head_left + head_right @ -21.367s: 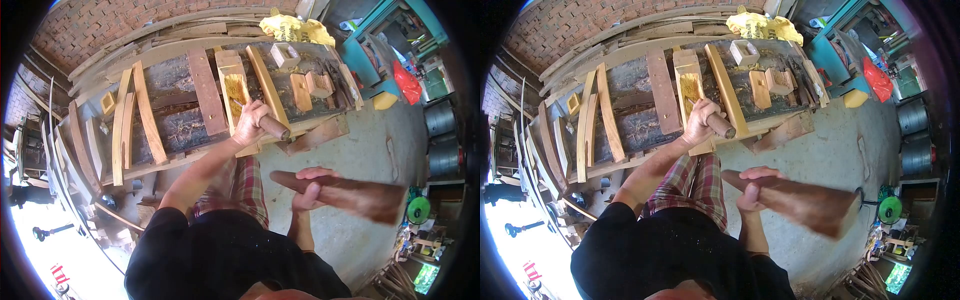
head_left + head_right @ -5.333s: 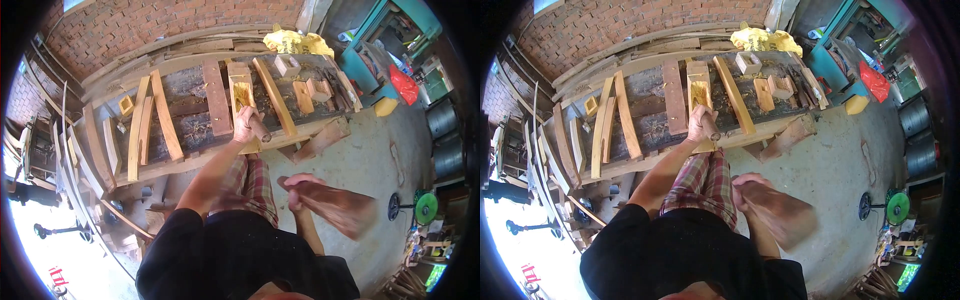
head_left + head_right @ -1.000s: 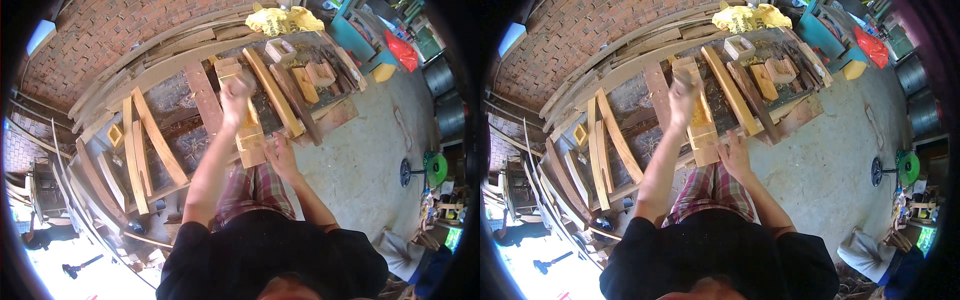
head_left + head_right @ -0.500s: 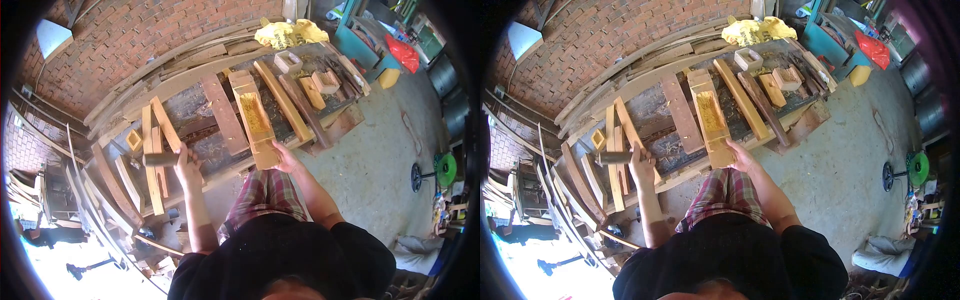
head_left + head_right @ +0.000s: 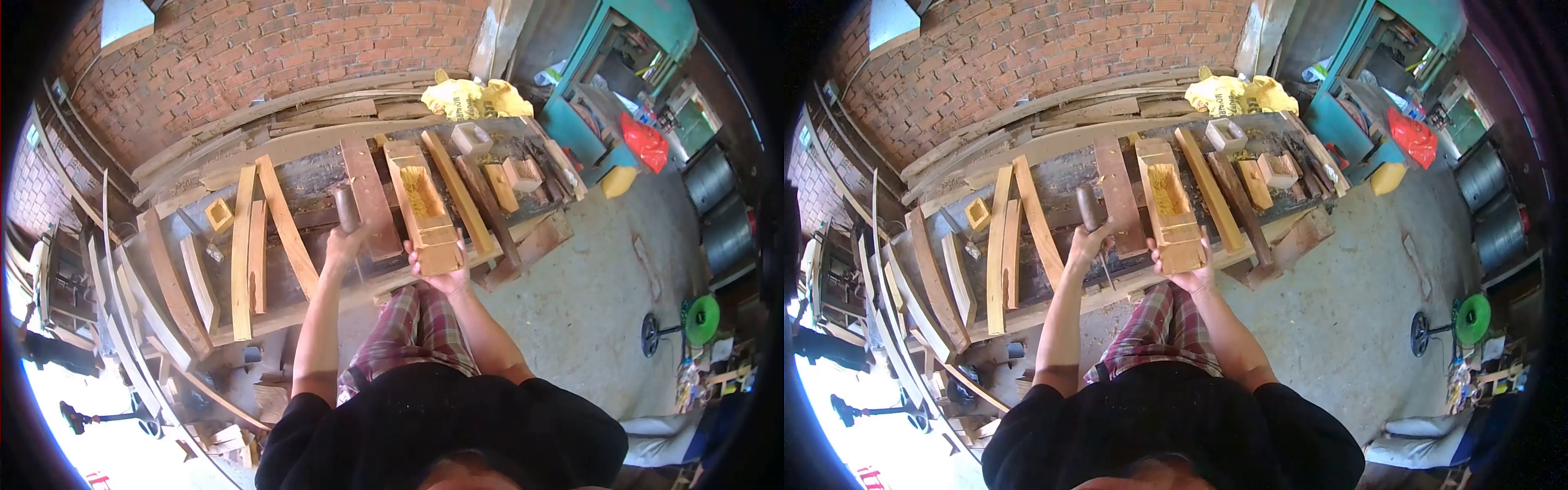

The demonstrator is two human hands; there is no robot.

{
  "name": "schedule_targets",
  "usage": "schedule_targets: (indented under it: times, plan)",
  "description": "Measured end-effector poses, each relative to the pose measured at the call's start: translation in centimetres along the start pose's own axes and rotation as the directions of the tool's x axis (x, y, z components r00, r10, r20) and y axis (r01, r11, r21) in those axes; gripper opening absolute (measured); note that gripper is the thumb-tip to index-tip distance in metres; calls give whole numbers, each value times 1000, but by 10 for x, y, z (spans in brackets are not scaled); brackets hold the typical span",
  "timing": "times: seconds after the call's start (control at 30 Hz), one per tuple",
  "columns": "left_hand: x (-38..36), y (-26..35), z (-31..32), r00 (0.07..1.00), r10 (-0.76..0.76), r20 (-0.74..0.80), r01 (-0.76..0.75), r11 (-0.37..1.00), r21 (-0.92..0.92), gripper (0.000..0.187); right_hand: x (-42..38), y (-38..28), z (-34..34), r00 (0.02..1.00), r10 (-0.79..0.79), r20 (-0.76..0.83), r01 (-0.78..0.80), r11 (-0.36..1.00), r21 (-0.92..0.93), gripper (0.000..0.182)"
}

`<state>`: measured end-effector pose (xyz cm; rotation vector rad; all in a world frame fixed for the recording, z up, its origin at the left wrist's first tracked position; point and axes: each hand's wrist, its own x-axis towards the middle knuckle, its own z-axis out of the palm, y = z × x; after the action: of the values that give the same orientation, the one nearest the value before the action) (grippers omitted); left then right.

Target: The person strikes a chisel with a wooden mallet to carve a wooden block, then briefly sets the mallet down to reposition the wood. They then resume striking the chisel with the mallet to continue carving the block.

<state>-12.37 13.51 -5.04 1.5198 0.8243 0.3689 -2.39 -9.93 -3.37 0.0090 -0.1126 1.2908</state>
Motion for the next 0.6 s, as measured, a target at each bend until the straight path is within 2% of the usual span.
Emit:
schedule_targets:
  times: [0.03,0.07,0.13,0.2,0.27,0.3,0.4,0.43,0.5,0.53,0.6]
  plan:
    - [15,-8,6,997,-26,-75,29,999,35,49,-5,-4,1,1000,4,-5,-4,1000,-7,84]
    - [16,-1,9,996,-25,-81,28,999,25,49,-9,-8,3,1000,7,-9,-7,1000,-14,83]
    - [14,16,18,962,88,-257,-54,989,135,55,-16,-11,11,997,-8,-78,3,997,-75,85]
    - [30,9,28,957,67,-283,-22,987,160,50,-23,-9,15,987,-92,-134,74,989,-131,84]
    - [51,0,36,956,28,-291,64,952,301,48,-27,-11,11,991,-49,-123,40,997,-71,82]
    - [63,-4,38,955,27,-295,65,953,296,48,-28,-12,10,993,-14,-114,14,1000,-2,81]
    - [90,-11,34,987,-126,-98,147,958,246,40,-30,-11,16,989,-5,-150,-3,999,-50,75]
    - [91,-11,33,979,-141,-150,164,974,158,35,-29,-11,20,989,1,-147,-9,998,-57,75]
    - [88,-11,26,978,-107,-180,131,983,126,32,-27,-9,26,986,-42,-159,10,980,-201,70]
    - [80,-9,21,976,-81,-204,104,989,104,30,-27,-10,28,986,-41,-162,7,979,-203,70]
    - [61,-8,8,968,-65,-244,90,992,94,29,-26,-11,29,976,-30,-216,-59,917,-395,66]
